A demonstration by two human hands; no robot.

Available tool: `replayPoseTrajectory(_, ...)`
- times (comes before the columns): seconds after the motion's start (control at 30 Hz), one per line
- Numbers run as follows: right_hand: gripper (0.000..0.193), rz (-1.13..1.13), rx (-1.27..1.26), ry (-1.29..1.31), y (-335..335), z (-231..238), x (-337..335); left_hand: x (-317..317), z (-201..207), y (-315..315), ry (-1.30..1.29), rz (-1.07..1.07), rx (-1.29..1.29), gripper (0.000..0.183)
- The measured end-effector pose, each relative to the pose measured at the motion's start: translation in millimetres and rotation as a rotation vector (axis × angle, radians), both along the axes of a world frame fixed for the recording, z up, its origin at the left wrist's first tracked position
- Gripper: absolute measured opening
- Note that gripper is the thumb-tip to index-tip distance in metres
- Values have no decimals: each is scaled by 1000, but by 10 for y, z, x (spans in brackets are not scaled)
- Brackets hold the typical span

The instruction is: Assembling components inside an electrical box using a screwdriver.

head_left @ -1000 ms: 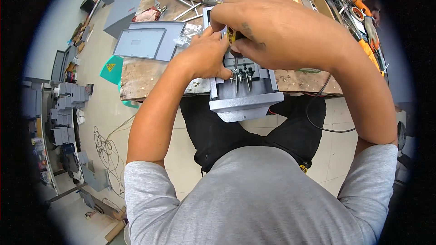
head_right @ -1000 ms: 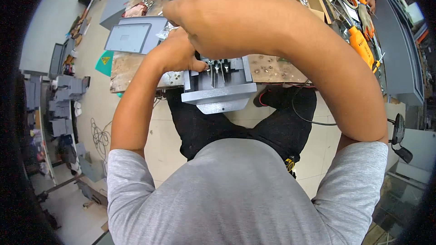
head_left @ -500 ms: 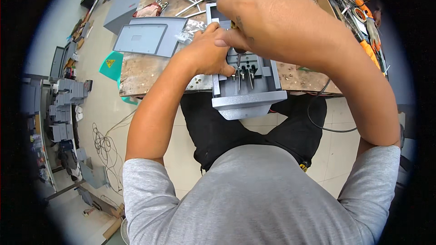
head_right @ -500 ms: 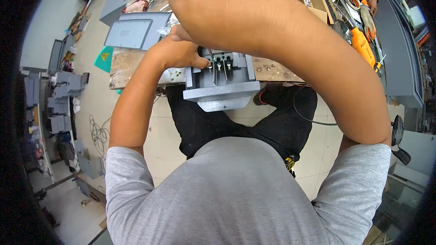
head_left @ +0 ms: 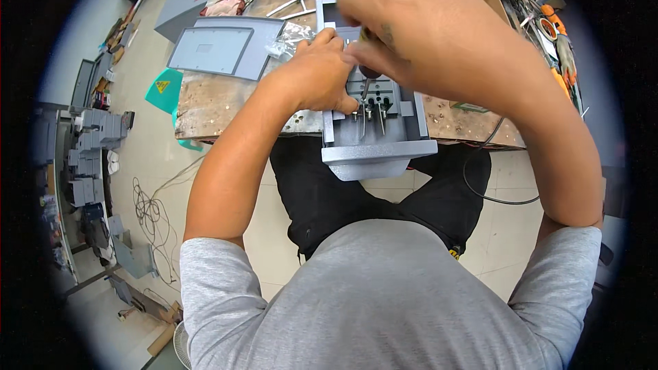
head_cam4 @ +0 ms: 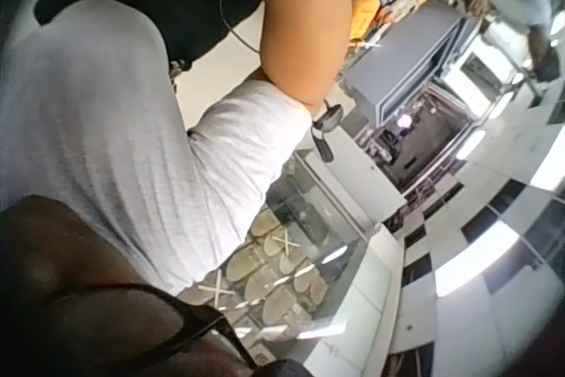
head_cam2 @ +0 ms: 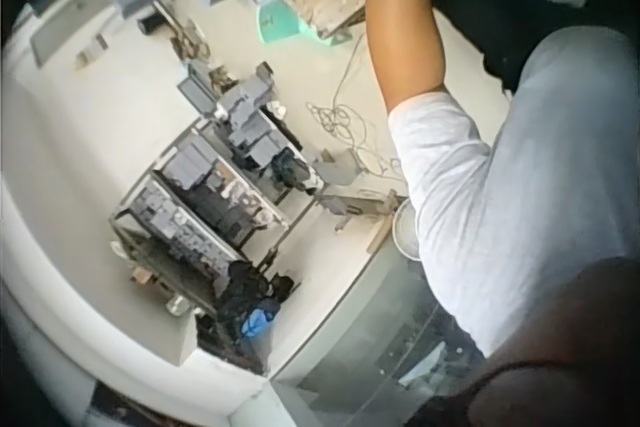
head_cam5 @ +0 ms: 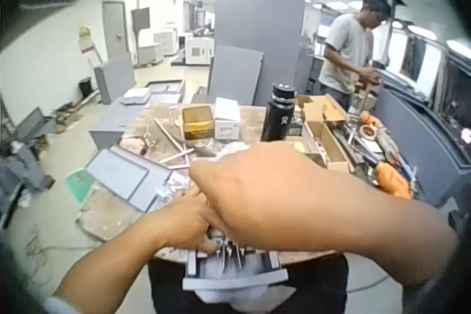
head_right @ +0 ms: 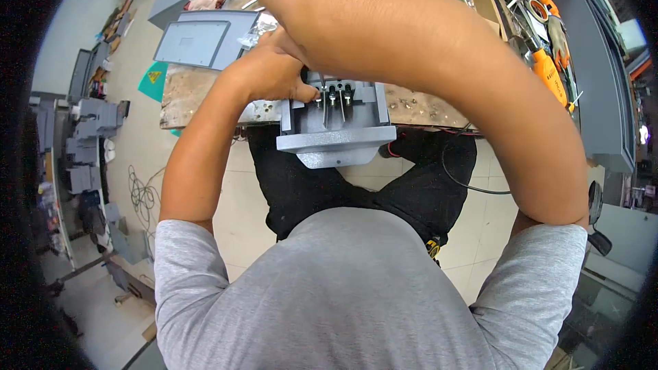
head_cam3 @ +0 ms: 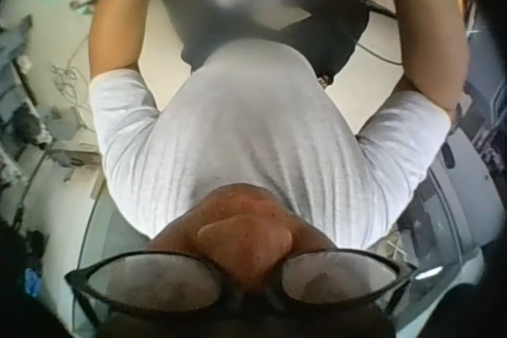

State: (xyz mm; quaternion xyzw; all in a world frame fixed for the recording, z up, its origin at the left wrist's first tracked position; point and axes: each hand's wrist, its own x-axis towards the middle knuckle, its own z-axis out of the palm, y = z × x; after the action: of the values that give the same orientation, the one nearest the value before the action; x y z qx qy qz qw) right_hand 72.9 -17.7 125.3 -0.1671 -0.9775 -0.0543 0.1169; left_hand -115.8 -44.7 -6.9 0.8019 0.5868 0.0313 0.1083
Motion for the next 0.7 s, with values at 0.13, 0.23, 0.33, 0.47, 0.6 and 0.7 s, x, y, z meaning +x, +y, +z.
replayPoseTrajectory(0.13, 40, -203, -288, -425, -96, 369, -155, -3, -23, -40, 43, 11, -71, 85)
replayPoseTrajectory(0.23, 34, 202, -10, 79, 86, -52, 98, -15, -123, -42, 71, 13, 92, 82)
replayPoseTrajectory(0.33, 35, 180, -101, 34, 55, 8, 115, 54, -31, 2, 71, -32, -4, 90)
replayPoseTrajectory(0.47, 36, -41, -39, -110, 6, 63, 108, 81, 24, -11, 73, -16, -89, 92)
replayPoseTrajectory(0.6, 35, 136, -161, 36, 60, 23, 167, 105, -6, -1, 97, -5, -17, 94)
replayPoseTrajectory(0.7, 36, -366, -84, -331, -61, 177, -6, 124, 7, -5, 80, -10, -48, 98)
